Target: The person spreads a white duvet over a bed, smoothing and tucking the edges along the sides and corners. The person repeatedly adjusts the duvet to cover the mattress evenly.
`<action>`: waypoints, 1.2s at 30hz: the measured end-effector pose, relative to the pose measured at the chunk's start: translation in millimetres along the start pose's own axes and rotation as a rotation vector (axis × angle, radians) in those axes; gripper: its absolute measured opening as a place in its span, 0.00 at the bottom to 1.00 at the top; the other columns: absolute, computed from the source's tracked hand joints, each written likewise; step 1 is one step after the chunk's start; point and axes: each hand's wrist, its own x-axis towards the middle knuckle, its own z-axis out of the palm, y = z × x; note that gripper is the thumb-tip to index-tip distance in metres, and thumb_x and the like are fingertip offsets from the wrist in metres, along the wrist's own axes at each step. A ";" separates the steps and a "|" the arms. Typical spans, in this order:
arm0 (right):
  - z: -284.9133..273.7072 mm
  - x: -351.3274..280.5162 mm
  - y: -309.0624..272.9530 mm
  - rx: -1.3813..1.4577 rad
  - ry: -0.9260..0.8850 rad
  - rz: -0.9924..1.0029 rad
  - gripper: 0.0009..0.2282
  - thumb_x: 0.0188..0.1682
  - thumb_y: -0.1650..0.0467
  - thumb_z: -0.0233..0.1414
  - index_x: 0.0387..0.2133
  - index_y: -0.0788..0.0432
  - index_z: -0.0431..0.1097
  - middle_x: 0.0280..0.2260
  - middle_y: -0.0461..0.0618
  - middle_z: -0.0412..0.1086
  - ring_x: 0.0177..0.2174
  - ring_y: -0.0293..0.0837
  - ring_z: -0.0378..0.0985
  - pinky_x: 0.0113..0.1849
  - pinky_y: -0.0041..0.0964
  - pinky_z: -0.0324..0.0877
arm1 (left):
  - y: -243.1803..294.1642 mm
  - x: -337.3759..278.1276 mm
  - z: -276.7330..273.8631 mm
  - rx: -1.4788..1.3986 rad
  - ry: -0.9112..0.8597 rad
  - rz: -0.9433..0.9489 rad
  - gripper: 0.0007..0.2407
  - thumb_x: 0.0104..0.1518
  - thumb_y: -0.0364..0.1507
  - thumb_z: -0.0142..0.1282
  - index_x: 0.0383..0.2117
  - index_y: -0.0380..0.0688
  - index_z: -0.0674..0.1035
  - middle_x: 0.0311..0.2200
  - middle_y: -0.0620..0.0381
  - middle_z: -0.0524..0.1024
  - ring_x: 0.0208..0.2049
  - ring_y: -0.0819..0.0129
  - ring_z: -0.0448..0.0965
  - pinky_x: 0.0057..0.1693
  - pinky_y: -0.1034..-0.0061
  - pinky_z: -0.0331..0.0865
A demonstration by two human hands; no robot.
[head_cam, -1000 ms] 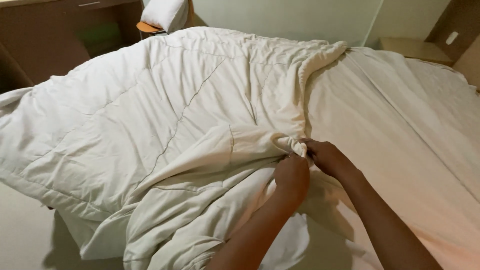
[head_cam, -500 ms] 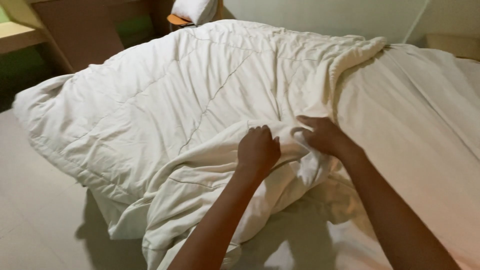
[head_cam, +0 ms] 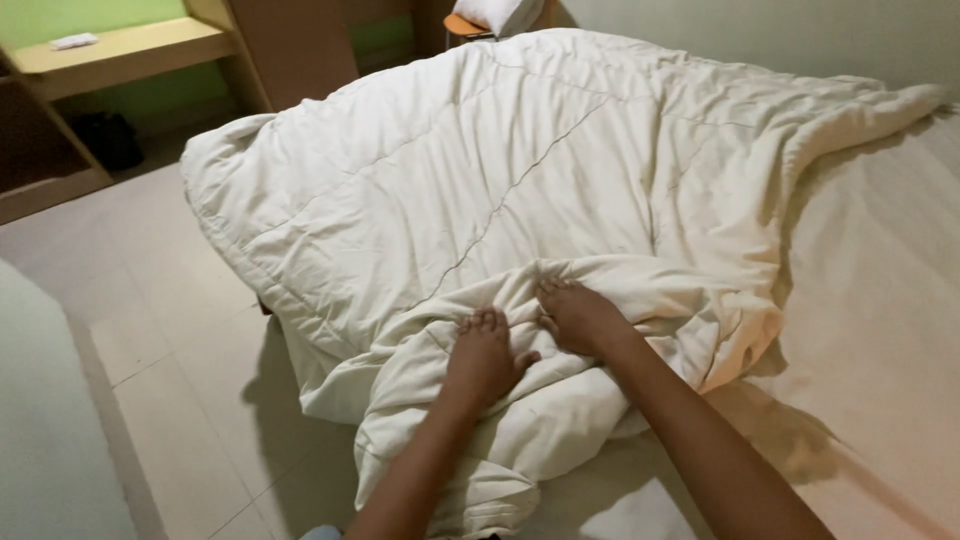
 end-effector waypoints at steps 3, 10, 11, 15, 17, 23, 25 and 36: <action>1.3 -24.4 -10.3 0.011 0.023 -0.038 0.22 0.51 0.66 0.47 0.57 0.68 0.64 0.61 0.64 0.62 0.62 0.55 0.62 0.62 0.46 0.55 | -15.8 3.8 51.4 0.033 0.168 0.066 0.27 0.61 0.41 0.51 0.57 0.25 0.71 0.61 0.33 0.68 0.65 0.44 0.64 0.68 0.53 0.53; 0.7 -98.2 5.0 0.043 0.129 -0.062 0.18 0.43 0.74 0.49 0.49 0.67 0.71 0.58 0.63 0.65 0.60 0.56 0.64 0.63 0.48 0.53 | 60.1 -35.4 -19.4 0.036 -0.255 0.033 0.19 0.66 0.32 0.42 0.55 0.29 0.74 0.58 0.37 0.74 0.62 0.48 0.72 0.71 0.60 0.58; 4.4 -109.2 1.4 0.052 0.141 -0.069 0.18 0.42 0.76 0.49 0.47 0.67 0.72 0.58 0.63 0.66 0.60 0.56 0.64 0.63 0.48 0.53 | 63.6 -41.0 -1.6 0.051 -0.150 0.114 0.19 0.63 0.30 0.44 0.56 0.26 0.73 0.59 0.34 0.71 0.62 0.46 0.70 0.70 0.57 0.56; 4.2 -123.1 -13.2 0.065 0.140 -0.035 0.18 0.41 0.76 0.49 0.47 0.66 0.72 0.57 0.62 0.67 0.60 0.56 0.65 0.62 0.48 0.53 | 89.4 -54.9 30.6 0.067 -0.002 0.166 0.22 0.59 0.29 0.45 0.57 0.23 0.72 0.60 0.31 0.69 0.63 0.42 0.67 0.68 0.52 0.53; -2.6 -131.9 -14.9 0.070 0.142 -0.005 0.18 0.42 0.76 0.50 0.48 0.65 0.72 0.57 0.62 0.67 0.59 0.56 0.66 0.61 0.48 0.54 | 90.3 -54.2 33.2 0.014 0.002 0.157 0.22 0.62 0.31 0.44 0.57 0.22 0.71 0.60 0.30 0.69 0.64 0.41 0.66 0.69 0.51 0.52; -32.8 -140.2 -41.8 0.093 0.153 0.052 0.19 0.43 0.74 0.50 0.50 0.63 0.70 0.57 0.60 0.67 0.57 0.56 0.68 0.60 0.47 0.57 | 106.9 -83.1 24.4 -0.008 -0.117 0.128 0.22 0.64 0.32 0.42 0.57 0.21 0.70 0.62 0.29 0.67 0.65 0.39 0.63 0.69 0.49 0.49; -46.2 -143.0 -50.5 0.096 0.153 0.064 0.20 0.43 0.74 0.51 0.51 0.62 0.70 0.57 0.60 0.67 0.57 0.55 0.68 0.59 0.47 0.58 | 114.5 -97.0 29.4 -0.065 -0.122 0.112 0.23 0.66 0.34 0.41 0.57 0.20 0.70 0.61 0.27 0.66 0.65 0.36 0.61 0.68 0.46 0.48; -0.1 -236.4 -4.5 0.117 0.142 0.257 0.22 0.45 0.71 0.52 0.55 0.57 0.67 0.57 0.57 0.68 0.53 0.55 0.72 0.56 0.45 0.62 | 134.2 -109.4 37.6 -0.070 -0.206 0.087 0.21 0.61 0.31 0.45 0.55 0.23 0.71 0.62 0.30 0.66 0.65 0.36 0.62 0.68 0.41 0.49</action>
